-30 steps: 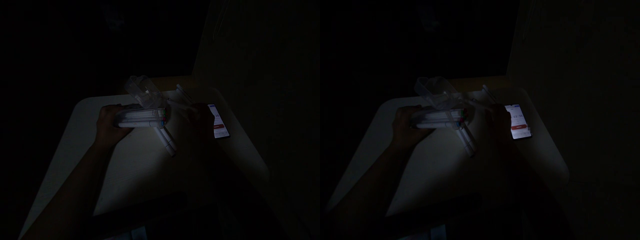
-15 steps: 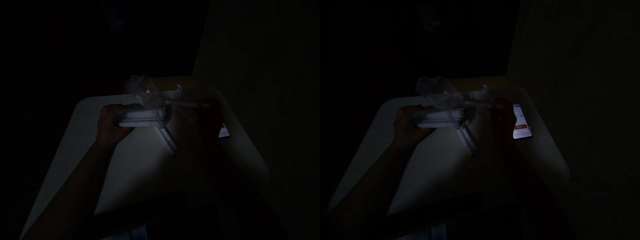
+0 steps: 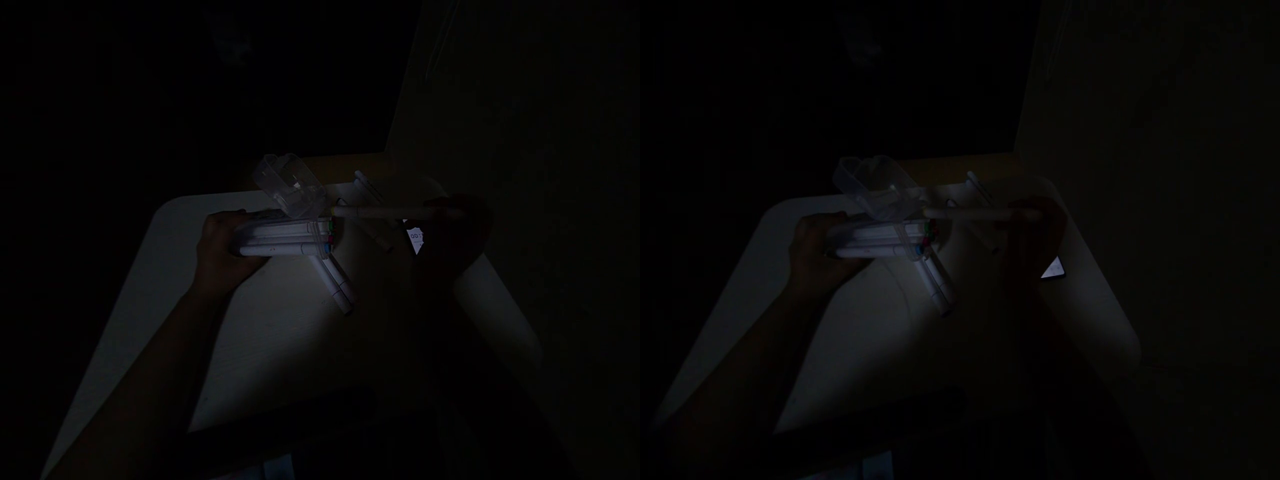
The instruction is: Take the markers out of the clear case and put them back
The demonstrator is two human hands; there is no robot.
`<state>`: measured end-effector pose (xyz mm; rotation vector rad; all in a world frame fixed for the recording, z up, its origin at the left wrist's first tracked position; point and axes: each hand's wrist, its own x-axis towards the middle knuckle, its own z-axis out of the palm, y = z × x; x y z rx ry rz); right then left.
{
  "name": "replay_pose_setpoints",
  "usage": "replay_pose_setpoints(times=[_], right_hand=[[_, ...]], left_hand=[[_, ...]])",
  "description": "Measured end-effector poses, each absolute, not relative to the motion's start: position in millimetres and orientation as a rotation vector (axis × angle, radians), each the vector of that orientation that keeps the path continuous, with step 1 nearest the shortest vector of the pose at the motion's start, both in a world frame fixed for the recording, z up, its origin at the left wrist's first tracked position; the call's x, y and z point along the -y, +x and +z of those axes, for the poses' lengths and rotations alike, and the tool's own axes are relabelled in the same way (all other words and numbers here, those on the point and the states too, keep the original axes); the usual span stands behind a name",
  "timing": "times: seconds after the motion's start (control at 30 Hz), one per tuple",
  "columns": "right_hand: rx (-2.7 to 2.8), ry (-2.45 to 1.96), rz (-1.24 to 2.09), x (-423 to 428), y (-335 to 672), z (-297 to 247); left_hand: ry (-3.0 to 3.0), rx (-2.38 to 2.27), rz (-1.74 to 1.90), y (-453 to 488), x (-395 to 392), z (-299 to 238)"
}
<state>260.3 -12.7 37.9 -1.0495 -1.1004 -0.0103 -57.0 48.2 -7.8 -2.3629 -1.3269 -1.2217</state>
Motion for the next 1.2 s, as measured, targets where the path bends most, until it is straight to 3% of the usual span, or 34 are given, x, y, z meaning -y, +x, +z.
replay_pose_setpoints(times=[0.23,0.83,1.2], right_hand=[[1.019,-0.930,-0.004,17.2,251.0,44.3],[1.220,-1.166,-0.121,16.8,240.8,31.2],[1.255,-1.246,0.207,22.4,230.9,23.3]], left_hand=[[-2.378,1.280,-1.240,-56.8,-47.5,-6.5],[-2.377,1.300,-1.224,-52.8,-44.3,-0.3],[-2.390,1.252,-1.226,-52.7,-45.1,0.0]])
